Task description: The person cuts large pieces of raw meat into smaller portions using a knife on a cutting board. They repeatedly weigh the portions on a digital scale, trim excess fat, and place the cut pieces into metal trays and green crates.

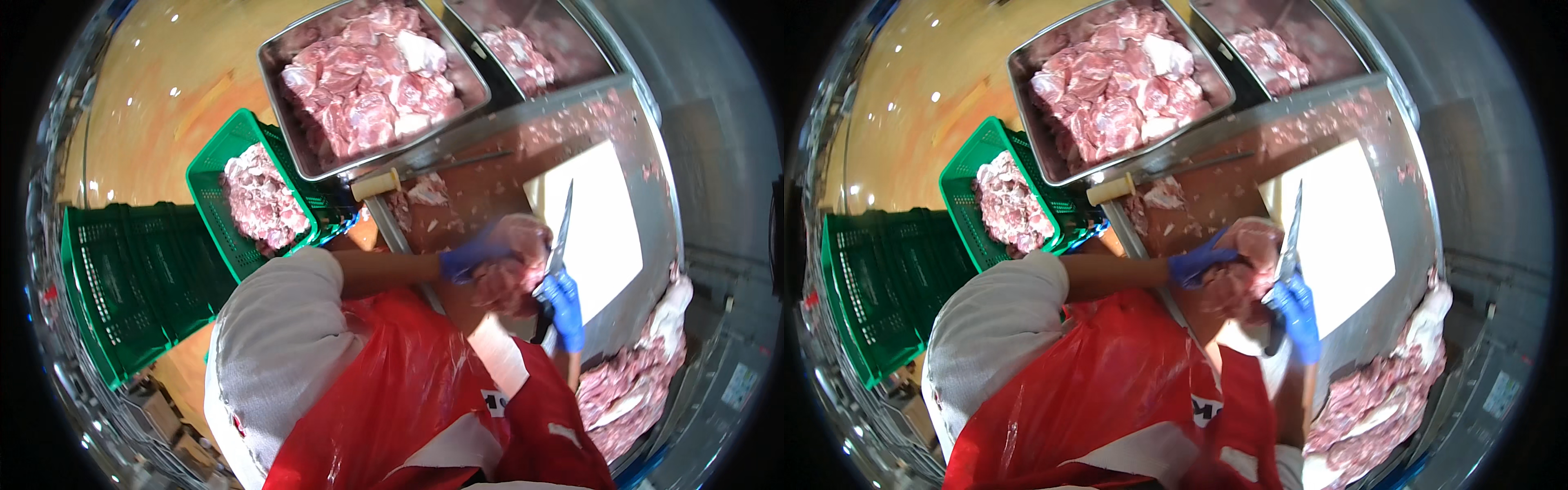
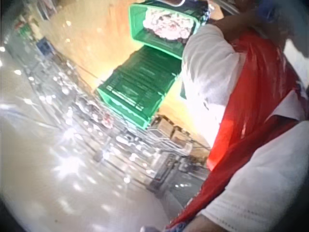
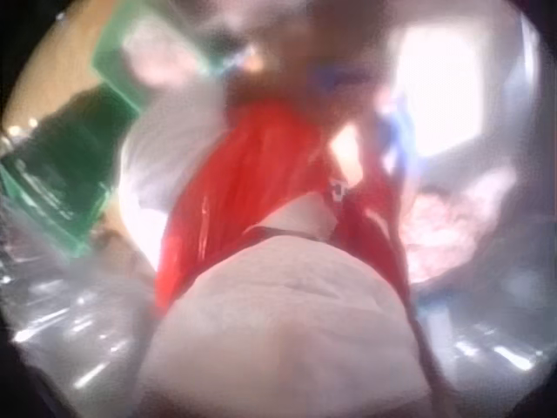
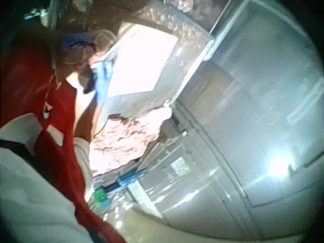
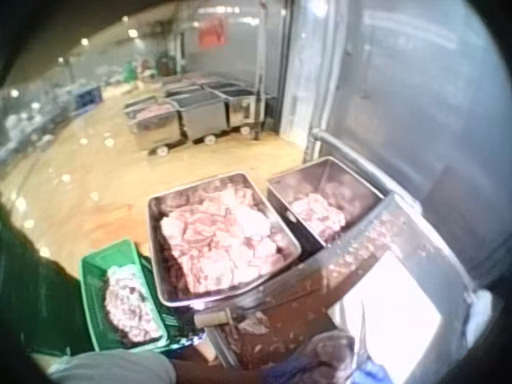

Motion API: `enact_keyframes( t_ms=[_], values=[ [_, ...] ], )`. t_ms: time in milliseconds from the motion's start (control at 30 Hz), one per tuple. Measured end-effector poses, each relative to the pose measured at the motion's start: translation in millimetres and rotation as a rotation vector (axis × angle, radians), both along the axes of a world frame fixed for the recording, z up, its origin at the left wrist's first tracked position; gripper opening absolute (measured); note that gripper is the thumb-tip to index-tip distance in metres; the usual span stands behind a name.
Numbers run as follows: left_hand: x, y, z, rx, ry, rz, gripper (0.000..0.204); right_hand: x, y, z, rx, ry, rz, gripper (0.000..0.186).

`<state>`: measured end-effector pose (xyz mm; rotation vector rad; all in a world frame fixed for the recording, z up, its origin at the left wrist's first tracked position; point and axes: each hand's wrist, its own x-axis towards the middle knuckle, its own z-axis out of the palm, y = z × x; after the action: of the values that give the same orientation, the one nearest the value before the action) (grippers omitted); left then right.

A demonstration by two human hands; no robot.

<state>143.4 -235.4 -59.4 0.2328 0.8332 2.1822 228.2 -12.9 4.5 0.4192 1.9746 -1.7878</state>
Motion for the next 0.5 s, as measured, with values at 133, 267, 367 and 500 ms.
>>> enact_keyframes(
  t_ms=[133,267,367,500],
  values=[
    [-1,-53,11,-0.030,-0.177,0.050,0.063,-29,-92,12,0.002,0.141,0.091,0.028],
    [-22,-110,37,-0.053,-0.336,0.166,0.067,-91,-126,17,-0.086,0.112,0.188,0.024],
    [-80,-168,67,-0.066,-0.454,0.330,0.071,-186,-181,65,-0.113,0.185,0.258,0.028],
    [-213,-281,75,-0.140,-0.601,0.677,0.077,-323,-242,82,-0.183,0.692,0.243,0.024]
  ],
)
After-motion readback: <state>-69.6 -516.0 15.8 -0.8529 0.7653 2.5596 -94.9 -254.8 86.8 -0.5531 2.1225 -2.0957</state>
